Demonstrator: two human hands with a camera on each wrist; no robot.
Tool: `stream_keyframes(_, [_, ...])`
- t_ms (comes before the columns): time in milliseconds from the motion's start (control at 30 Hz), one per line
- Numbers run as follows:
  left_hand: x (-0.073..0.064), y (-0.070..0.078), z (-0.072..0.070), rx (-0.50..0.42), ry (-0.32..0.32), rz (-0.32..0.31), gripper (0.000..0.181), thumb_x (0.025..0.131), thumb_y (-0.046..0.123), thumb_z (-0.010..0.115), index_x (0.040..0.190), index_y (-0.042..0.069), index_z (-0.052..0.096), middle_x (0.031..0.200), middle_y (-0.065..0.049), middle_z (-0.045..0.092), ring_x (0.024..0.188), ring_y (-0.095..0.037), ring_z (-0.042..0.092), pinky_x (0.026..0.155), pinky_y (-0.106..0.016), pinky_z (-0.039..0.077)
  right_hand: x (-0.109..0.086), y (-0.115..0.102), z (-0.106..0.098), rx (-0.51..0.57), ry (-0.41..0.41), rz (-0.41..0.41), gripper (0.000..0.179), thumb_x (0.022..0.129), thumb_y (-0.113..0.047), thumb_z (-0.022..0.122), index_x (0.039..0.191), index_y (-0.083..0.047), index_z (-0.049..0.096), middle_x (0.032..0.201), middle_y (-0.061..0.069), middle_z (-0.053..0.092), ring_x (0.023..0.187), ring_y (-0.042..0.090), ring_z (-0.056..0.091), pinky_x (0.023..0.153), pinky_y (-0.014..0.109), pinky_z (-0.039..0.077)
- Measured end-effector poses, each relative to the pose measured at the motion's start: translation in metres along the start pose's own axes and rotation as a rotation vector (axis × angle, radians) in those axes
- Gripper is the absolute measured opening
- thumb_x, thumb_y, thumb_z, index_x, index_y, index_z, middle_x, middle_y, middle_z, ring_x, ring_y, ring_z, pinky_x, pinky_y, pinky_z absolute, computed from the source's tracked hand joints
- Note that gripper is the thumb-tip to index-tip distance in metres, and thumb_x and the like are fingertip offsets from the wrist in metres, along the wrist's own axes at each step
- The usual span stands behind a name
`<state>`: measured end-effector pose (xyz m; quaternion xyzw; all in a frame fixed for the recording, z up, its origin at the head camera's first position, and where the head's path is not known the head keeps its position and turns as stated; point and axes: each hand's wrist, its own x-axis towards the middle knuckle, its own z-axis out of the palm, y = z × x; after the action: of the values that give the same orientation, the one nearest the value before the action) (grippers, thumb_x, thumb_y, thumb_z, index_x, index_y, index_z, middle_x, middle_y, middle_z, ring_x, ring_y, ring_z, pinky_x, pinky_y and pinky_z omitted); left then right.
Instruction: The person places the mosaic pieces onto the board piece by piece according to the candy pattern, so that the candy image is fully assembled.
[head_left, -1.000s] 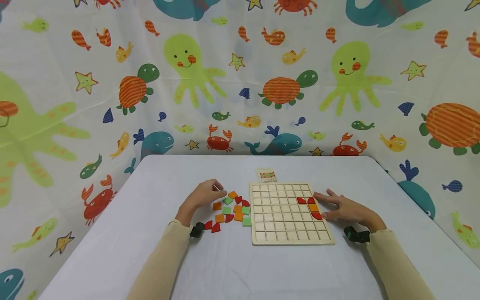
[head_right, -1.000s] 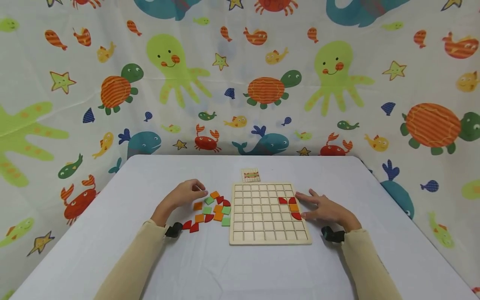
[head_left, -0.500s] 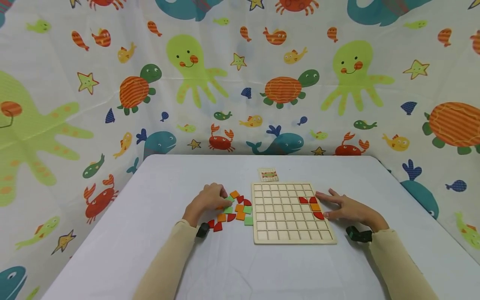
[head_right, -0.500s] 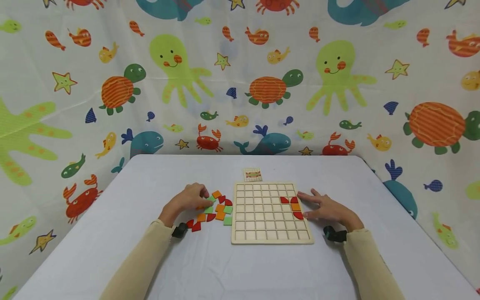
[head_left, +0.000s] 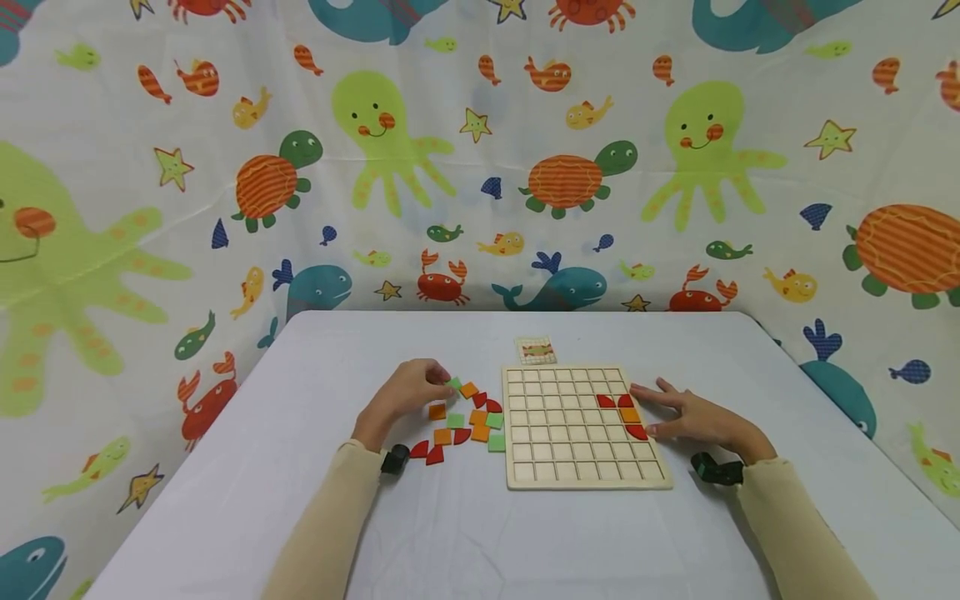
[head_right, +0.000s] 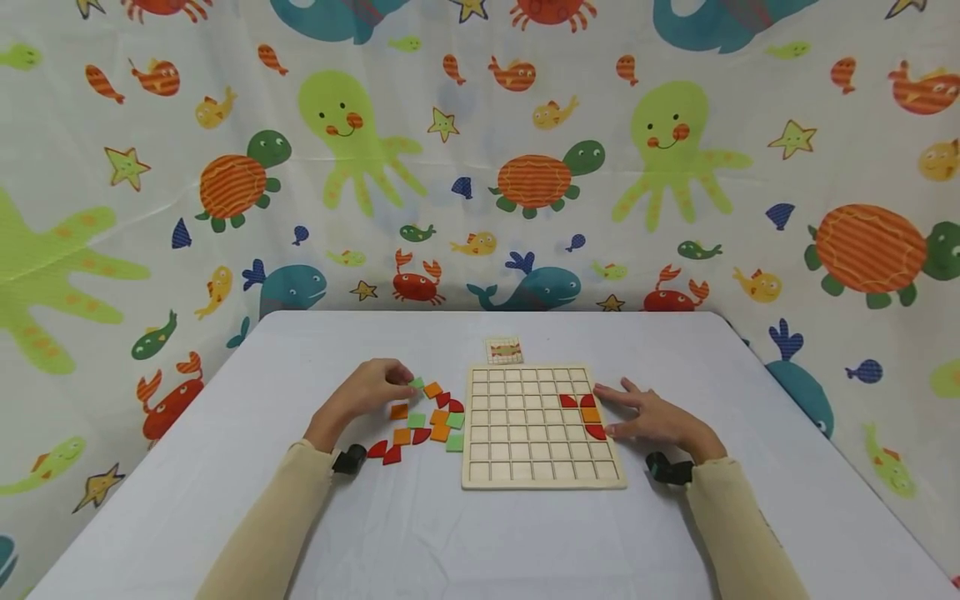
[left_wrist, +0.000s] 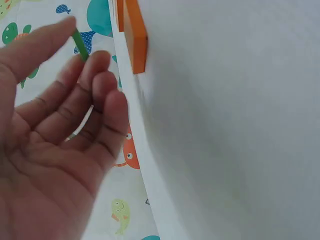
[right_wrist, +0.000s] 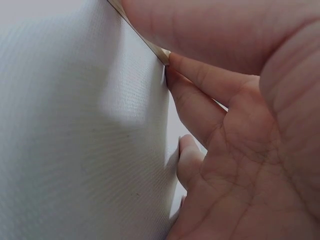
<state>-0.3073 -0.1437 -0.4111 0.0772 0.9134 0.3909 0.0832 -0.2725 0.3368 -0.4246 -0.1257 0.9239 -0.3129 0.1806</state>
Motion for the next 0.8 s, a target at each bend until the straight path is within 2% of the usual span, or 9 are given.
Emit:
stream_keyframes(333, [0.011,0.008,-0.002,-0.055,0.027,0.145,0.027,0.098,0.021,0.081,0.118,0.005,0.073,0.103,-0.005,0.069,0.099,-0.026,0.063,0.09,-0.038,0.057,0.011,0.0,-0.003,-0.007,0.0,0.0,0.093,0.09,-0.044,0.08,0.165,-0.01,0.039,0.17,0.039,0.005,0.15,0.069,0.002,0.107,0.089,0.01])
stream_keyframes(567, [0.02,0.019,0.002,-0.062,0.044,0.215,0.026,0.098,0.022,0.08,0.117,0.005,0.074,0.102,-0.004,0.069,0.098,-0.025,0.062,0.088,-0.037,0.056,0.016,0.0,-0.007,0.014,-0.009,0.031,0.092,0.09,-0.042,0.081,0.165,-0.01,0.039,0.17,0.039,0.004,0.15,0.068,0.0,0.108,0.089,0.01])
stream_keyframes(800, [0.029,0.034,0.009,-0.047,0.012,0.304,0.026,0.1,0.023,0.077,0.118,0.005,0.074,0.098,-0.001,0.068,0.095,-0.022,0.061,0.082,-0.035,0.055,0.017,-0.004,-0.009,0.015,0.0,0.03,0.093,0.09,-0.044,0.081,0.165,-0.011,0.039,0.17,0.039,0.004,0.15,0.07,0.002,0.108,0.089,0.011])
